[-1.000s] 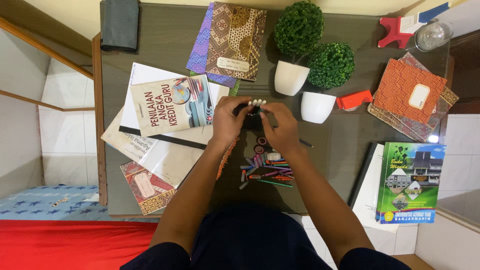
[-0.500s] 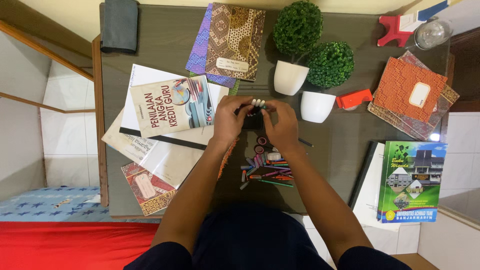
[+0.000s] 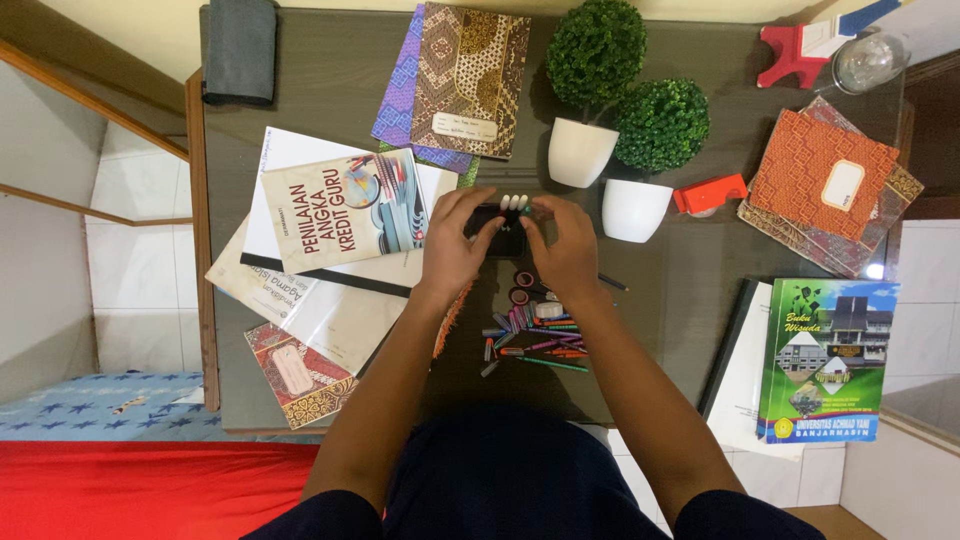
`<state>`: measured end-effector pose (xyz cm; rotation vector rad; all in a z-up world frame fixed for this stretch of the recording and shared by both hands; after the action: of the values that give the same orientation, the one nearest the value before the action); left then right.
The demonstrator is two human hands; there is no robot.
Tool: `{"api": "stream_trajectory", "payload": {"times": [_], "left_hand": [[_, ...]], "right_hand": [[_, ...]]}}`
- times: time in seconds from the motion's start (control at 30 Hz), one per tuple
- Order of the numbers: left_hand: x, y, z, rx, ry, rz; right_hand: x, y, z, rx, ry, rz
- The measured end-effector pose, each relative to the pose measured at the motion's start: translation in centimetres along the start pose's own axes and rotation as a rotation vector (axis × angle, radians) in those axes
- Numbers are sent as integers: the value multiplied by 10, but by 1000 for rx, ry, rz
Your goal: The person organizes a pile of pens and markers on a table. They pick up each item one by one, remove the cap, and place the pen or marker into a black pen holder. The task continues until the pile is cleared and the holder is filled.
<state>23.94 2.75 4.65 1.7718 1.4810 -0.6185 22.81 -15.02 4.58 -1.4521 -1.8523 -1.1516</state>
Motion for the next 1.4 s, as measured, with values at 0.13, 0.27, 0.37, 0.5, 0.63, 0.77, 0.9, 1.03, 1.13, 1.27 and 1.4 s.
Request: {"api": "stream_trajectory", "payload": {"times": [0.13, 0.27, 0.37, 0.5, 0.63, 0.77, 0.9, 1.03, 1.13, 1.27, 1.4], "left_hand": [[-9, -8, -8, -76, -2, 36], [-18, -23, -15, -117, 20, 47], [-27, -35, -18, -128, 21, 62], [-39, -61, -20, -158, 28, 110], [-52, -94, -13, -147, 99, 214], [-50, -124, 5, -21, 104, 269], [-36, -151, 28, 121, 80, 202], [-23, -177, 50, 277, 105, 160], [-11, -191, 64, 362, 179, 109], [-1, -205, 64, 281, 279, 141], [8, -213, 58, 226, 339, 69]], "right_hand": [[2, -4, -9, -41, 31, 25], [2, -16, -21, -52, 25, 31], [1, -31, -33, -63, 28, 30], [-5, -62, -46, -96, 46, 59], [-17, -96, -54, -55, 36, 90], [-30, -131, -58, 10, -32, 99], [-38, -161, -55, 75, -53, 72], [-37, -188, -41, 228, -12, 81], [-37, -205, -27, 391, -71, 101], [-29, -223, -14, 437, -166, 54], [-31, -232, -7, 472, -226, 62]]}}
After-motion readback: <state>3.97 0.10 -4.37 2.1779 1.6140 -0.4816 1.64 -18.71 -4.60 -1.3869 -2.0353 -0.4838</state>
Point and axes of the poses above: each hand's wrist, its own y-axis towards the middle knuckle, its own z-axis out of the palm, x = y × z, the point moved 7 cm from there along y, towards the middle knuckle, and after that the axes turned 9 degrees about y, right-handed, at the moved point
